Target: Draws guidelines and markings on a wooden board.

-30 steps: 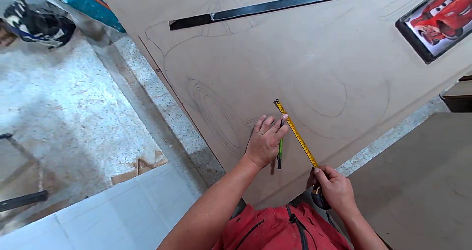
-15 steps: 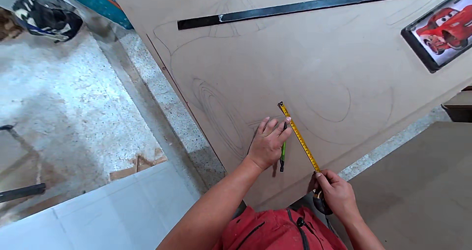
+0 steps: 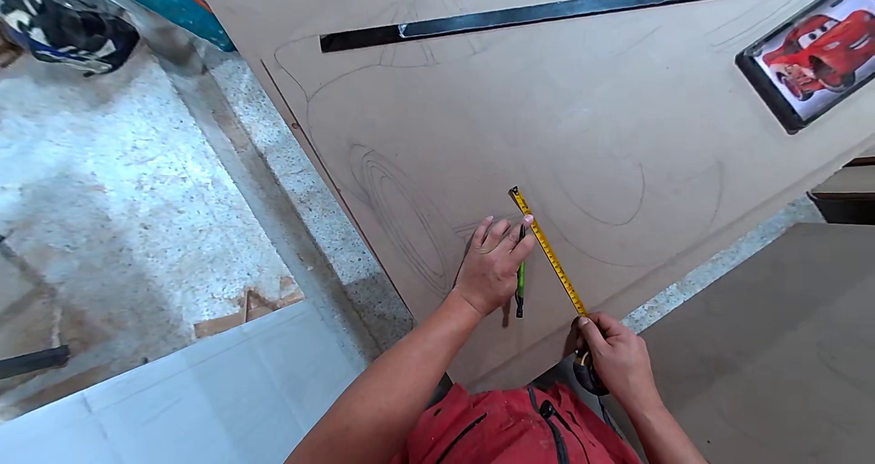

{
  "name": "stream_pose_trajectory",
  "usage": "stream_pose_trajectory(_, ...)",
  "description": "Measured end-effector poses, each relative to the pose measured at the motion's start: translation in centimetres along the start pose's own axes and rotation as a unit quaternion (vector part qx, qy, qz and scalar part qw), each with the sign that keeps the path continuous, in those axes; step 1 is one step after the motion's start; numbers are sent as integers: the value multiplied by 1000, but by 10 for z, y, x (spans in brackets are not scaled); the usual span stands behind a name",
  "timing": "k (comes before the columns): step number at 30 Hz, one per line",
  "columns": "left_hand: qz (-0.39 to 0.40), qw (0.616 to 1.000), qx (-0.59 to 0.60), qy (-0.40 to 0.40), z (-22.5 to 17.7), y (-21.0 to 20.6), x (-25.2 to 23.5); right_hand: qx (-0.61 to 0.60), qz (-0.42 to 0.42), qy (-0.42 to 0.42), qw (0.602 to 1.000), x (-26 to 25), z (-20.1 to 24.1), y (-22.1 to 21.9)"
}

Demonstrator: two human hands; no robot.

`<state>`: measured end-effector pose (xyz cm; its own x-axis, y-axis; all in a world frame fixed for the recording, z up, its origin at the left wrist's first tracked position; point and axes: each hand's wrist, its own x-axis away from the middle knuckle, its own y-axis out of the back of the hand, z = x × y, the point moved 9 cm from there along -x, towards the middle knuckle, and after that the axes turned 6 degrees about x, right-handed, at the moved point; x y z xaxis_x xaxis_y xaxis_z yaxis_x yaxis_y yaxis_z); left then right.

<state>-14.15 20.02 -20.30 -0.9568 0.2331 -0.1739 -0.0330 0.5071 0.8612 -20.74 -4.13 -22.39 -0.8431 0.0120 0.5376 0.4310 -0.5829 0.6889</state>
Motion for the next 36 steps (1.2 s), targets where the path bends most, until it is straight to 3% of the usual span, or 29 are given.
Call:
stream_pose_trajectory(26, 3, 1000, 10, -16, -2, -2, 5, 38, -2, -3, 999, 4, 6, 0)
stream_pose_trajectory(36, -22, 998, 21, 63, 38, 39, 81, 112, 108, 16, 988, 34, 58, -61)
